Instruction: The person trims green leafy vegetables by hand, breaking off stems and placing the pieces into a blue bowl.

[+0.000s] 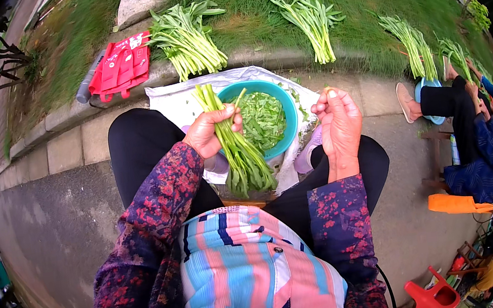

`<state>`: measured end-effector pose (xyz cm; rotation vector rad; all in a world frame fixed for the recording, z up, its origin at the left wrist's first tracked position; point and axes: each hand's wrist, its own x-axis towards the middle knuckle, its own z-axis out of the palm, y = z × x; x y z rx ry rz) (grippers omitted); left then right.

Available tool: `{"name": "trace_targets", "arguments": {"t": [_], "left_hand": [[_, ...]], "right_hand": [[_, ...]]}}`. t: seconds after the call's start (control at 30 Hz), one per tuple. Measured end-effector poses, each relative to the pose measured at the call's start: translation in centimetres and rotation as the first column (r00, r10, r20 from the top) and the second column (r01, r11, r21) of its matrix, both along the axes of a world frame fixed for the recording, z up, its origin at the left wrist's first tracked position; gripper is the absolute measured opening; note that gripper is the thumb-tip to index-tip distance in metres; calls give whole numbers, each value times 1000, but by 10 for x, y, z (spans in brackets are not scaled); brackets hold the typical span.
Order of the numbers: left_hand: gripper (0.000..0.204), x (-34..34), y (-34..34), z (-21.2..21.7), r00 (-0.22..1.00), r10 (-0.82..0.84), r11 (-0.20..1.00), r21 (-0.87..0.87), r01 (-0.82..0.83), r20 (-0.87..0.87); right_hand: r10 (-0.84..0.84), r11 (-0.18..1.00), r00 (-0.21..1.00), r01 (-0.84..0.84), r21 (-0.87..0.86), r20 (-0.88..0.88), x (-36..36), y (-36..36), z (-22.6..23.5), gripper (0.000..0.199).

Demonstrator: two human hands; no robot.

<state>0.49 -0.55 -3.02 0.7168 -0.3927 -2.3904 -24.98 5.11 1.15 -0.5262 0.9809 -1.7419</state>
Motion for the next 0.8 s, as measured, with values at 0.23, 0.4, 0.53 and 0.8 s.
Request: {"name": "trace_targets", "arguments": {"t": [0.23, 0.4, 0.53, 0.8], "left_hand": [[17, -3, -3, -1, 981, 172, 983, 76, -166, -88], [24, -5, -3, -7, 983, 139, 990, 33, -136, -122], [29, -7, -1, -1, 987, 145, 989, 30, -143, -67], [26, -11, 2, -1, 989, 150, 988, 36, -150, -5]], "right_hand": [[-72, 993, 974, 90, 76, -214, 12, 0, -1, 8], [-52, 990, 933, 96, 107, -355, 17, -1, -2, 8], [-46, 989, 921, 97, 114, -386, 15, -1, -6, 9], [-12, 982, 764, 130, 137, -645, 16, -3, -17, 14]]}}
